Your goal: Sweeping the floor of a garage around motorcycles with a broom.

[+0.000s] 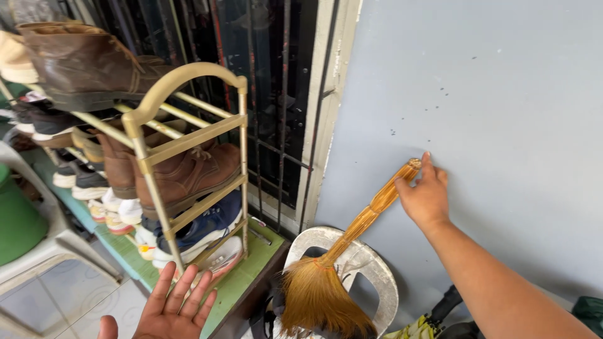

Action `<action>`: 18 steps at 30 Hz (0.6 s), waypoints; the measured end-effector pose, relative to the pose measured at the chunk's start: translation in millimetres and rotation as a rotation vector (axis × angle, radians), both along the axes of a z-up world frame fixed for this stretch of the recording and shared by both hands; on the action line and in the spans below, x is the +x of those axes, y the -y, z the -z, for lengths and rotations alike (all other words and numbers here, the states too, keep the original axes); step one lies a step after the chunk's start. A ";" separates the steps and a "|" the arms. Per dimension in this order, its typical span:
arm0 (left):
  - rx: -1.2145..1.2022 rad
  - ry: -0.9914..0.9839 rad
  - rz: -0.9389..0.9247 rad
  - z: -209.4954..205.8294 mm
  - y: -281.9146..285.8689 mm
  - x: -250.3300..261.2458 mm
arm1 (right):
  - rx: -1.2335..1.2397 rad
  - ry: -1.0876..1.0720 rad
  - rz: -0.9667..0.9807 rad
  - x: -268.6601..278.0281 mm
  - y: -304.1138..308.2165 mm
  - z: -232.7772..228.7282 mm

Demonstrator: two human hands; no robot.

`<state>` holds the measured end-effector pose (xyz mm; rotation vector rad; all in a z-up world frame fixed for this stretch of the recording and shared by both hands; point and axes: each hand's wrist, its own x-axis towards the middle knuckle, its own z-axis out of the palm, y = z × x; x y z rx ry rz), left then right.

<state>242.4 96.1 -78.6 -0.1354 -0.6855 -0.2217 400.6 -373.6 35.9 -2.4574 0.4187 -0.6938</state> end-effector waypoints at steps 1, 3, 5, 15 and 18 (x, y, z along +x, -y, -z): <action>0.001 -0.002 -0.013 5.5 -7.0 -4.6 | 0.001 -0.002 -0.013 -0.4 -0.6 -1.8; -0.002 -0.018 -0.054 14.1 -20.3 -15.6 | -0.040 -0.114 0.012 -0.9 -1.5 -7.7; -0.008 -0.028 -0.092 23.1 -30.2 -28.7 | -0.097 -0.069 -0.009 -4.2 0.0 -6.7; -0.030 -0.082 -0.220 1.3 -2.4 -126.2 | -0.091 -0.214 -0.295 -87.9 -28.5 -39.9; 0.024 -0.112 -0.321 9.3 17.9 -159.4 | -0.080 -0.149 -0.501 -106.0 -18.7 -27.7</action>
